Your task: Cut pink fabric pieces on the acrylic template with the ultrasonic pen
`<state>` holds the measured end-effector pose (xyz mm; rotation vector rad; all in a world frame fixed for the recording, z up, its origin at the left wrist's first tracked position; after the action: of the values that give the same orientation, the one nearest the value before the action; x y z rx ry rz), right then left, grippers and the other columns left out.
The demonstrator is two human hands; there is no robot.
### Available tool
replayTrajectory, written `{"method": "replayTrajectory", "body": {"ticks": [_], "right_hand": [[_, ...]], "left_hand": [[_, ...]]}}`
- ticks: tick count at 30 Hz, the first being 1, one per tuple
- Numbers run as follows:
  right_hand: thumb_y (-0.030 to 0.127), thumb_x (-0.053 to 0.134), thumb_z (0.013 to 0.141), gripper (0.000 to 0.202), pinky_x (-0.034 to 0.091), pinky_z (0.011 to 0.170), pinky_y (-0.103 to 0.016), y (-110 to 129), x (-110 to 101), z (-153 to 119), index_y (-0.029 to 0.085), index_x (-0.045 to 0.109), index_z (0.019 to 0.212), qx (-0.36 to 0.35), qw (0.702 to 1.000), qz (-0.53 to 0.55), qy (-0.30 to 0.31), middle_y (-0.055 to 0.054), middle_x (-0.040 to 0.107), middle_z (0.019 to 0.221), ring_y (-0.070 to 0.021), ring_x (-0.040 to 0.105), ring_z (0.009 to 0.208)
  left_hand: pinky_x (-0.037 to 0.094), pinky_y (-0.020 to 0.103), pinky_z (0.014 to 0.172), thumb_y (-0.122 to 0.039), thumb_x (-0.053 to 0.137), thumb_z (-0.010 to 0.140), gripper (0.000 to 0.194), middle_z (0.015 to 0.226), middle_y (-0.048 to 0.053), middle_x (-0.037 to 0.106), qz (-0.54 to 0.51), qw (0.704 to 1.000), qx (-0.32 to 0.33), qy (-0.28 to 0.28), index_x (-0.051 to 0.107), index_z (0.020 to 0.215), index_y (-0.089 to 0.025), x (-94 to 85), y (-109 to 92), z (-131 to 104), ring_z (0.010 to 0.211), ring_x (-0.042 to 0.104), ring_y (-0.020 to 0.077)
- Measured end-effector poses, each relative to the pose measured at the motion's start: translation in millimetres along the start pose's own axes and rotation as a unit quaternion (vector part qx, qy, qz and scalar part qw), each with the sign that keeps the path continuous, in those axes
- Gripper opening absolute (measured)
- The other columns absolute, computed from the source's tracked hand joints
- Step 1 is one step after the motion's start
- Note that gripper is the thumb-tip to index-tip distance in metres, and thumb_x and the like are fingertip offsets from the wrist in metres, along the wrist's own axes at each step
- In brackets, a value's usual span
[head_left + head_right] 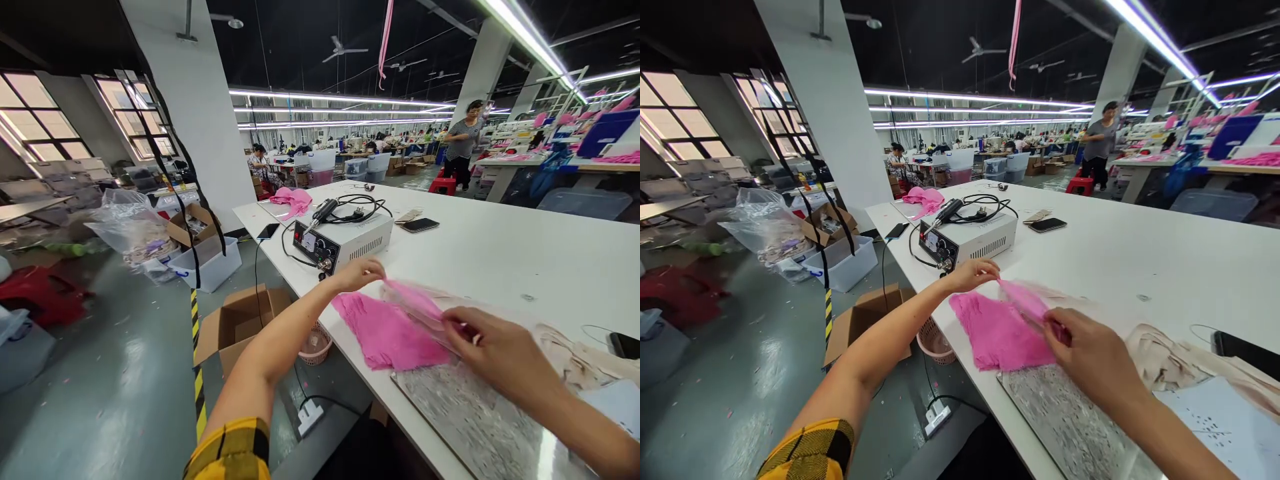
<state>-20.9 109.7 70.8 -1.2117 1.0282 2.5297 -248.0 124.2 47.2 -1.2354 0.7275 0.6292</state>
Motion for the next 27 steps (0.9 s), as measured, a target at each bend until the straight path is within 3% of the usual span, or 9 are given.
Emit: {"method": "replayTrajectory", "body": {"ticks": [4, 7, 10, 14, 17, 20, 23, 27], "right_hand": [[0.029, 0.041, 0.083, 0.025, 0.032, 0.048, -0.028, 22.7, 51.9, -21.4, 0.021, 0.062, 0.072, -0.079, 0.996, -0.015, 0.044, -0.004, 0.062, 0.069, -0.0153, 0.052, 0.05], [0.019, 0.043, 0.083, 0.021, 0.034, 0.05, -0.027, 36.3, 66.3, -38.1, 0.02, 0.062, 0.075, -0.101, 0.993, -0.013, 0.065, -0.004, 0.061, 0.075, -0.0154, 0.055, 0.057], [0.019, 0.046, 0.085, 0.019, 0.041, 0.057, -0.026, 31.8, 40.2, -62.6, 0.02, 0.065, 0.087, -0.078, 0.994, -0.011, 0.07, -0.004, 0.063, 0.086, -0.0145, 0.058, 0.065], [0.021, 0.045, 0.089, 0.02, 0.045, 0.059, -0.024, -21.8, -36.8, -110.7, 0.021, 0.065, 0.092, 0.046, 0.997, -0.045, 0.03, -0.002, 0.064, 0.088, -0.0103, 0.055, 0.061], [0.028, 0.043, 0.093, 0.023, 0.046, 0.058, -0.025, -78.1, -108.5, -164.3, 0.018, 0.064, 0.09, 0.171, 0.98, -0.095, -0.039, -0.004, 0.063, 0.082, -0.0123, 0.056, 0.063], [0.04, 0.051, 0.091, 0.028, 0.046, 0.058, -0.028, -119.4, -158.1, -217.4, 0.016, 0.063, 0.085, 0.255, 0.955, -0.129, -0.079, -0.002, 0.06, 0.071, -0.0138, 0.055, 0.06], [0.047, 0.056, 0.084, 0.031, 0.045, 0.057, -0.029, -142.1, -168.9, -250.7, 0.017, 0.064, 0.087, 0.289, 0.947, -0.124, -0.069, -0.003, 0.063, 0.074, -0.0151, 0.055, 0.06], [0.044, 0.05, 0.085, 0.03, 0.044, 0.061, -0.032, -153.0, -162.4, -266.3, 0.019, 0.065, 0.08, 0.308, 0.944, -0.103, -0.056, -0.005, 0.065, 0.078, -0.0175, 0.055, 0.064]], "left_hand": [[0.053, 0.042, 0.09, -0.034, 0.057, 0.096, 0.03, 0.125, 0.009, 0.058, 0.05, 0.999, 0.008, 0.018, 0.057, 0.121, -0.018, 2.3, 6.5, -25.2, 0.106, 0.06, 0.0212], [0.053, 0.042, 0.089, -0.034, 0.057, 0.096, 0.03, 0.124, 0.009, 0.058, 0.085, 0.996, 0.006, 0.022, 0.058, 0.121, -0.018, -0.4, 4.3, -43.3, 0.105, 0.061, 0.0206], [0.052, 0.043, 0.091, -0.035, 0.057, 0.095, 0.029, 0.122, 0.009, 0.06, 0.102, 0.994, 0.026, -0.004, 0.059, 0.118, -0.017, -5.0, -17.7, -49.4, 0.105, 0.061, 0.021], [0.054, 0.036, 0.085, -0.035, 0.045, 0.096, 0.029, 0.115, 0.009, 0.065, 0.063, 0.991, 0.117, -0.025, 0.07, 0.1, -0.021, 9.5, -66.8, -32.2, 0.101, 0.064, 0.0218], [0.055, 0.027, 0.076, -0.03, 0.046, 0.096, 0.026, 0.111, 0.004, 0.067, 0.023, 0.977, 0.212, 0.024, 0.07, 0.106, -0.028, 54.5, -124.6, -15.6, 0.094, 0.067, 0.0171], [0.054, 0.026, 0.082, -0.021, 0.05, 0.094, 0.023, 0.103, 0.004, 0.069, 0.031, 0.948, 0.302, 0.09, 0.071, 0.101, -0.024, 121.2, -197.6, -1.4, 0.091, 0.067, 0.0156], [0.053, 0.026, 0.083, -0.019, 0.059, 0.091, 0.013, 0.103, 0.004, 0.068, 0.06, 0.931, 0.33, 0.143, 0.071, 0.098, -0.022, 191.0, -251.8, 25.2, 0.091, 0.067, 0.0153], [0.055, 0.039, 0.085, -0.031, 0.058, 0.095, 0.023, 0.112, 0.007, 0.063, 0.112, 0.913, 0.339, 0.197, 0.061, 0.112, -0.015, 259.1, -285.7, 58.4, 0.098, 0.063, 0.0187]]}}
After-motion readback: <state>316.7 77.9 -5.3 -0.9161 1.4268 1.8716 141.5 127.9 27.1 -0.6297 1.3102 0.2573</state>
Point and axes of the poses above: each hand's wrist, its own z-axis towards the middle knuckle, its own x-axis out of the palm, y = z × x, the point moved 7 cm from there along z, towards the middle knuckle
